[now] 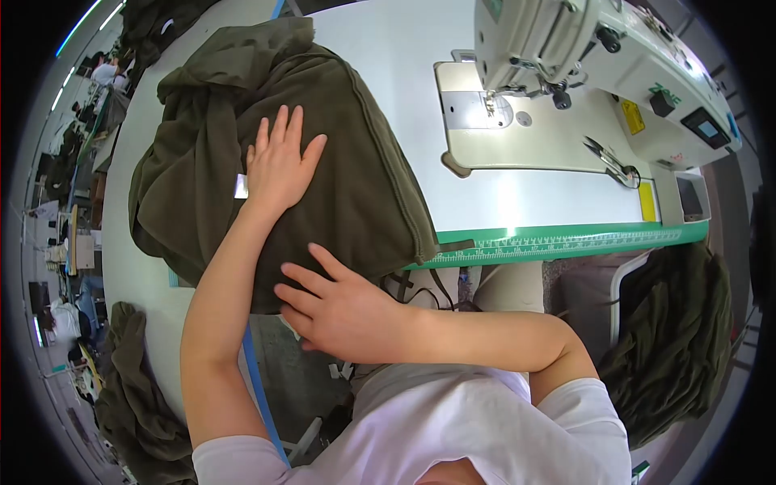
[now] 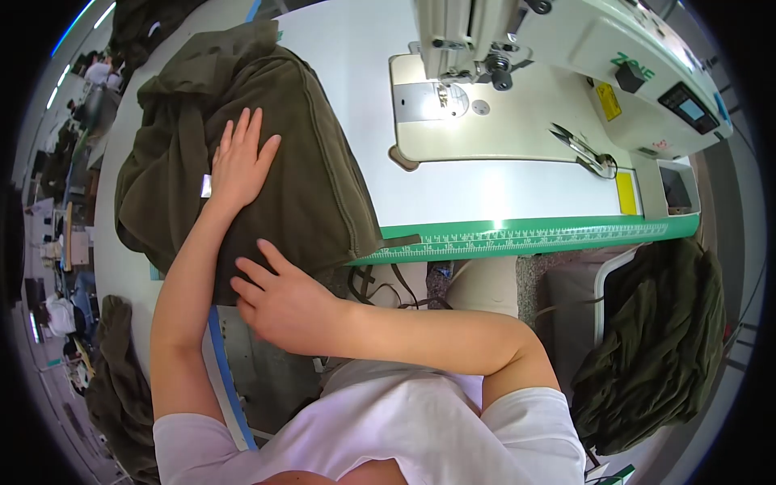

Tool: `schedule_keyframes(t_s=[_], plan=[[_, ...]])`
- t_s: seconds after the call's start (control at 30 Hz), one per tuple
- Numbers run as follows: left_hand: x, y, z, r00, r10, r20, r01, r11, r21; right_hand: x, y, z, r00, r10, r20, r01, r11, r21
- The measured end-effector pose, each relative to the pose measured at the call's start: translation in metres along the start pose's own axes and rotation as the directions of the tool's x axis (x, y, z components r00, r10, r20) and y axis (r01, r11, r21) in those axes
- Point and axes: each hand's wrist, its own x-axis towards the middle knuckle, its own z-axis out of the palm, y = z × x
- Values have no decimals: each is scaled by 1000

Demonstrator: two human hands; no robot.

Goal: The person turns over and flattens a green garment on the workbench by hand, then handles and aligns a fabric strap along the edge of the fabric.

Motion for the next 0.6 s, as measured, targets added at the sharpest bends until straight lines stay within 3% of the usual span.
schedule_keyframes(t_s=[0.07,0.2,0.27,0.47,0.6], plan=[[0,0,0,1000,14,-5,-14,1000,7,11,7,-20,980,14,-200,-34,995,-98],[1,-1,1,1000,17,-1,-17,1000,-15,19,50,-36,968,86,-236,-124,981,-149],[0,1,-1,1000,9,9,-9,1000,-2,2,73,-23,901,392,-185,-430,861,-272],[3,5,-8,1000,0,10,0,1000,0,-20,87,-8,914,364,-177,-396,896,-202],[8,21,-27,982,-85,166,63,989,133,-19,87,-7,914,372,-164,-402,886,-232]])
